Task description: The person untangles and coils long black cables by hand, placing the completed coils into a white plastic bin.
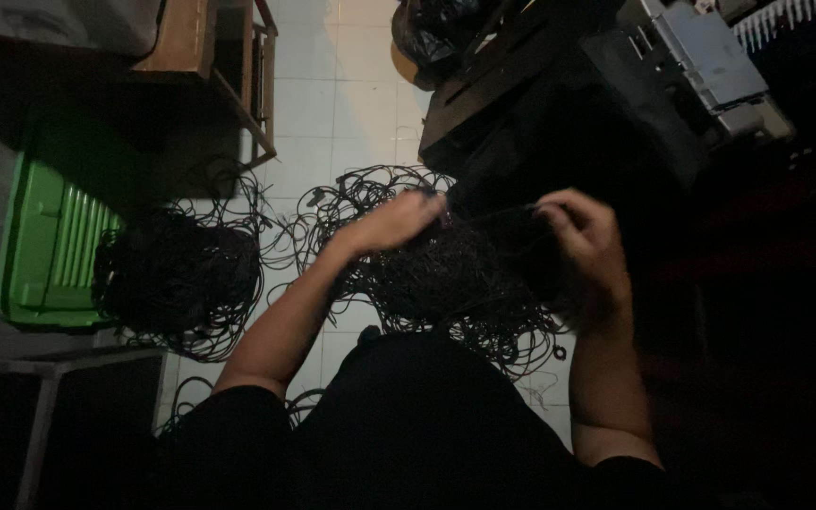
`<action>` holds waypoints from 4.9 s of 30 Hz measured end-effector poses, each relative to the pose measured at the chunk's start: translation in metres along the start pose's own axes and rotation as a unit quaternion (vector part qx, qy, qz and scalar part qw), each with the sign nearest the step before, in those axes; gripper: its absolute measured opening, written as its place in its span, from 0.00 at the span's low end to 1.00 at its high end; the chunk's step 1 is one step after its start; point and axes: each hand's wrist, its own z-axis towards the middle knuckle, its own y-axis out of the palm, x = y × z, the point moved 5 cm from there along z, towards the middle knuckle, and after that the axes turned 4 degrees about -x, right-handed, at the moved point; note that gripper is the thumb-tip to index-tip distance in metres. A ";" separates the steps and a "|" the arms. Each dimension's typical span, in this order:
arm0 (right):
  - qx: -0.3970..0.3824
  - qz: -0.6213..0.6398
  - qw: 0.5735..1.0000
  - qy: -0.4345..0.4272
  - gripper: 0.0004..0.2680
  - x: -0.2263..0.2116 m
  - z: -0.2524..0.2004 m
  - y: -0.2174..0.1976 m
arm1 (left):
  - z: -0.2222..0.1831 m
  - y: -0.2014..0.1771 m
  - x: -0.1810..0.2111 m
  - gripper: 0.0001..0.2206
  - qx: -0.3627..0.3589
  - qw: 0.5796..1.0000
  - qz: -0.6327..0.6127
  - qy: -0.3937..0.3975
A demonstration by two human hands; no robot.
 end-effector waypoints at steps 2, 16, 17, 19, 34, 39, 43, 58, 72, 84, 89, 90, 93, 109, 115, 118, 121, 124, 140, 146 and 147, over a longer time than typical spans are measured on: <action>0.040 0.066 0.995 0.063 0.05 0.016 0.011 -0.004 | -0.013 0.020 0.038 0.30 -0.081 0.994 -0.066 0.019; -0.148 0.060 0.979 0.130 0.10 0.075 0.005 0.113 | -0.036 -0.060 0.119 0.15 0.111 0.735 -0.599 0.298; -0.165 0.037 0.975 0.145 0.09 0.070 0.003 0.115 | -0.036 -0.071 0.114 0.16 0.141 0.715 -0.603 0.325; -0.235 -0.041 0.958 0.159 0.11 0.059 0.000 0.118 | -0.040 -0.089 0.100 0.16 0.253 0.737 -0.541 0.315; -0.068 -0.052 0.995 0.043 0.04 -0.014 0.017 0.031 | -0.019 -0.021 0.059 0.25 -0.025 0.998 -0.050 0.042; -0.044 0.063 0.990 0.119 0.04 0.048 0.031 0.039 | -0.047 0.021 0.076 0.21 -0.259 0.870 -0.387 0.162; -0.133 0.123 0.979 0.092 0.09 0.093 0.021 0.112 | -0.066 0.000 0.092 0.16 -0.222 0.788 -0.529 0.222; -0.242 0.050 0.932 0.266 0.13 0.045 -0.004 0.202 | -0.077 -0.076 0.078 0.21 0.088 0.741 -0.590 0.308; -0.114 -0.148 0.979 -0.086 0.06 -0.043 0.001 0.066 | -0.038 0.042 0.075 0.24 0.032 0.982 -0.159 0.092; -0.193 0.175 0.964 0.059 0.09 0.113 -0.079 0.107 | -0.055 0.104 0.145 0.22 0.134 0.815 -0.510 0.241; -0.304 0.103 0.936 0.144 0.11 0.079 -0.120 0.116 | -0.082 0.062 0.132 0.21 0.362 0.739 -0.505 0.259; -0.325 0.084 0.931 0.145 0.11 0.067 -0.122 0.114 | -0.089 0.056 0.129 0.21 0.395 0.746 -0.476 0.245; -0.373 0.026 0.918 0.136 0.11 0.031 -0.128 0.103 | -0.100 0.043 0.121 0.21 0.466 0.800 -0.347 0.152; -0.182 -0.231 0.946 -0.139 0.12 -0.019 -0.063 0.069 | -0.119 0.170 0.088 0.23 -0.114 0.954 -0.275 0.047; -0.196 -0.119 0.955 -0.189 0.22 0.045 -0.060 0.149 | -0.166 0.116 0.139 0.16 0.014 0.864 -0.484 0.136; -0.289 -0.002 0.957 0.010 0.11 0.072 -0.069 0.187 | -0.182 0.067 0.133 0.17 0.163 0.829 -0.483 0.227; -0.316 -0.034 0.940 0.120 0.08 0.064 -0.085 0.196 | -0.197 0.019 0.127 0.14 0.264 0.733 -0.510 0.366; -0.316 0.033 0.948 0.021 0.08 0.021 -0.093 0.185 | -0.206 -0.015 0.104 0.16 0.441 0.748 -0.398 0.297; -0.129 -0.097 0.985 -0.059 0.07 -0.043 -0.029 0.072 | -0.128 0.112 0.068 0.24 -0.071 0.985 -0.154 0.026; -0.244 0.079 0.966 0.011 0.06 0.077 -0.036 0.162 | -0.155 0.098 0.121 0.17 -0.049 0.897 -0.427 0.106; -0.256 0.097 0.959 0.071 0.07 0.093 -0.047 0.182 | -0.157 0.088 0.128 0.18 -0.020 0.885 -0.445 0.134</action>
